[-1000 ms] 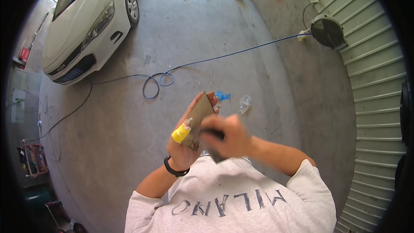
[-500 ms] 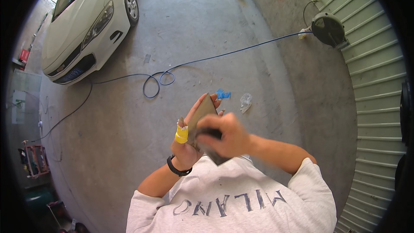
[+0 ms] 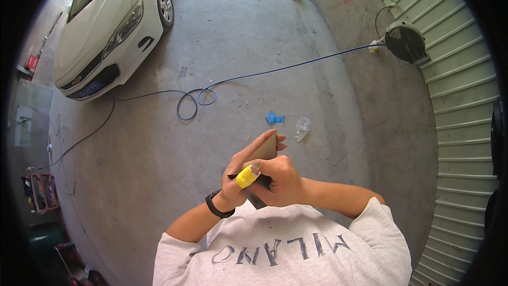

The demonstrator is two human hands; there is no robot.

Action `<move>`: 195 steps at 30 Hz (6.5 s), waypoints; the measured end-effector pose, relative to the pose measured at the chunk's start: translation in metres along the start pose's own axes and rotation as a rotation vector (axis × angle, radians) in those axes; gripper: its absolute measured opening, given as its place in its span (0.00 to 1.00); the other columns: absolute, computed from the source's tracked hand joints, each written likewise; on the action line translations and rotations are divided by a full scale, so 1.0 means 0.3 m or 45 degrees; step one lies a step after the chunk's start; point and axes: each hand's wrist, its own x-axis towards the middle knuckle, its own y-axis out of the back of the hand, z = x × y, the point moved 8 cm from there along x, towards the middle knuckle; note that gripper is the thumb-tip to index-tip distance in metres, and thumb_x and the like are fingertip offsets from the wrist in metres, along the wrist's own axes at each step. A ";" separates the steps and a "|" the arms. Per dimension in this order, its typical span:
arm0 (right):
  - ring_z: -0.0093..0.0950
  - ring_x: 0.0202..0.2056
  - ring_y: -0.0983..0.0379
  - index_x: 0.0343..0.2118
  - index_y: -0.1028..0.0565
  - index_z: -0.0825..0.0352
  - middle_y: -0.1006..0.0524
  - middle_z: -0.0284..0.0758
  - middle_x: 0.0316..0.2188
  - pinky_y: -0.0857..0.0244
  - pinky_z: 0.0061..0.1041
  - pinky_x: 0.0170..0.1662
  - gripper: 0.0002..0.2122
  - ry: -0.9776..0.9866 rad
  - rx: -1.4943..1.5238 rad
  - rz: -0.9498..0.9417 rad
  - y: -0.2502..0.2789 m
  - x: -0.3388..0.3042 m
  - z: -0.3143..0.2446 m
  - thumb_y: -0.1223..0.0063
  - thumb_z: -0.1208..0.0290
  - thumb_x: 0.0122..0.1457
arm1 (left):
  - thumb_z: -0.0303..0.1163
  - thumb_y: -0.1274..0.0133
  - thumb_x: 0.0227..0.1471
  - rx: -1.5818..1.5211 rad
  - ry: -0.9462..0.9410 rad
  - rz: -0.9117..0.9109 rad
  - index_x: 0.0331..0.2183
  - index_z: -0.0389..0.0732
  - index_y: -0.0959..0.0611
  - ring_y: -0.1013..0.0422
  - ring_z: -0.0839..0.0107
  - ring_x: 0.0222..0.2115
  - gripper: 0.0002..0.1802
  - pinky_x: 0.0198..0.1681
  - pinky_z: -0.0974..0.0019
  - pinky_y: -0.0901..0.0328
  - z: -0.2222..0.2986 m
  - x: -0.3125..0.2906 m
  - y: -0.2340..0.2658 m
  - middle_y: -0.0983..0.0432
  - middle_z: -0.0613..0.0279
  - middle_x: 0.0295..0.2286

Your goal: The person holds a small rectangular metal piece and rubs its surface with a sanding block. They repeatedly flip the piece and continue sanding different areas while standing in a garage.

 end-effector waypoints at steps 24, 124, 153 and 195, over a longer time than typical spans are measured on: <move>0.24 0.27 0.21 0.39 0.23 0.65 0.19 0.39 0.26 0.30 0.22 0.33 0.10 0.011 0.027 0.039 0.067 0.032 -0.034 0.35 0.76 0.54 | 0.42 0.42 0.53 0.146 -0.137 -0.011 0.67 0.34 0.43 0.38 0.57 0.61 0.48 0.64 0.58 0.44 0.023 -0.022 0.001 0.39 0.47 0.62; 0.37 0.23 0.23 0.35 0.23 0.64 0.23 0.39 0.22 0.30 0.31 0.29 0.10 0.000 0.024 0.036 0.116 -0.025 -0.022 0.34 0.73 0.51 | 0.27 0.36 0.48 0.303 -0.249 0.241 0.56 0.30 0.29 0.26 0.66 0.49 0.35 0.55 0.63 0.33 0.006 -0.010 -0.038 0.24 0.49 0.51; 0.23 0.20 0.23 0.38 0.25 0.67 0.21 0.37 0.21 0.33 0.22 0.22 0.08 -0.111 -0.043 0.465 0.244 -0.009 0.010 0.37 0.76 0.57 | 0.30 0.32 0.44 0.792 -0.544 0.208 0.60 0.25 0.33 0.20 0.64 0.37 0.45 0.40 0.65 0.27 0.036 -0.037 -0.036 0.19 0.45 0.41; 0.12 0.35 0.29 0.37 0.25 0.64 0.22 0.25 0.33 0.34 0.15 0.38 0.08 -0.696 0.756 0.450 0.215 -0.094 0.258 0.37 0.68 0.61 | 0.65 0.47 0.53 0.185 -0.395 0.196 0.66 0.40 0.44 0.49 0.48 0.67 0.53 0.69 0.46 0.54 0.074 0.034 0.028 0.49 0.44 0.66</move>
